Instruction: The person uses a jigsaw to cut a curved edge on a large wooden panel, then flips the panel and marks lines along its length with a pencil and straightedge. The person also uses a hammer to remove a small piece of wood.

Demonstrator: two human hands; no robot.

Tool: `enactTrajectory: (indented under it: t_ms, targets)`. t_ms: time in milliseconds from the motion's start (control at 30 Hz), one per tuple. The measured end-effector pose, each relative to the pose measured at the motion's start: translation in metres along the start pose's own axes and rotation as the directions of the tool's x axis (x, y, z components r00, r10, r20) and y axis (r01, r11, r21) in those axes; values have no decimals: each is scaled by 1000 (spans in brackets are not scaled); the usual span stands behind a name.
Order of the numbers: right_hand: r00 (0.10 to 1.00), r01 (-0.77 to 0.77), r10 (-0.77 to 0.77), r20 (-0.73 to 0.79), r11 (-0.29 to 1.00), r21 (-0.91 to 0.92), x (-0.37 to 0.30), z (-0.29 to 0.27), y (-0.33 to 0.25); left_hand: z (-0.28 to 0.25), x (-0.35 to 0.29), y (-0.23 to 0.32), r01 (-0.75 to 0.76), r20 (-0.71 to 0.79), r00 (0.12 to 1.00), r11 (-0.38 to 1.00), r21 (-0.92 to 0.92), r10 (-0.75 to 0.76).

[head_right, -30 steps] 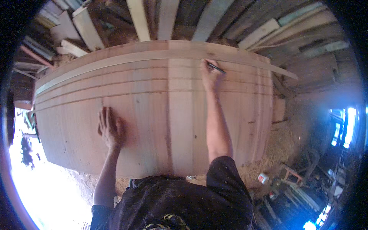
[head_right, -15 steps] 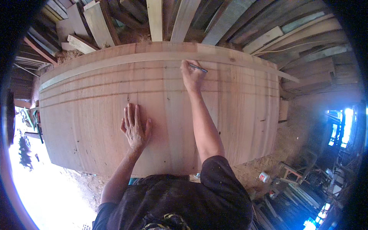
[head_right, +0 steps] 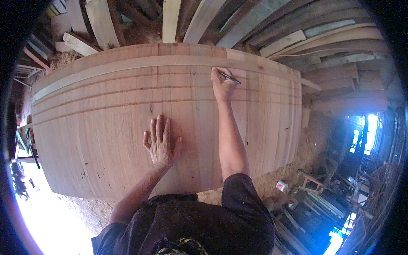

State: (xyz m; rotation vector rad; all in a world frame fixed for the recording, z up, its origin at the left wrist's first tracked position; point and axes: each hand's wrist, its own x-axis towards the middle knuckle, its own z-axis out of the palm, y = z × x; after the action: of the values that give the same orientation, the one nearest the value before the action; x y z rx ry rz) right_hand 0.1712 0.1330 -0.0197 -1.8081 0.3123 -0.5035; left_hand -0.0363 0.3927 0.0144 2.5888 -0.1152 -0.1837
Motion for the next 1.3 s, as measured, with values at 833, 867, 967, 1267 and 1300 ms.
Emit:
enactTrajectory:
  t_ms: [833,867,967,1267,1300]
  targets:
    - [984,-143,127,121,980,137,-82,132,-61,-125,172,-246,18,-440,897,988,155,52]
    - [988,-110,91,127,983,147,-81,137,-57,-126,172,-243,19,-431,901,986,166,55]
    - [982,-111,83,170,982,156,-79,151,-50,-126,170,-248,22,-428,903,991,132,37]
    - [996,6,-8,89,1000,18,-79,157,-46,-159,93,-317,45,-514,848,985,-168,-127]
    - [996,14,-14,90,1000,-8,-79,158,-44,-167,79,-334,63,-526,841,988,-137,-127]
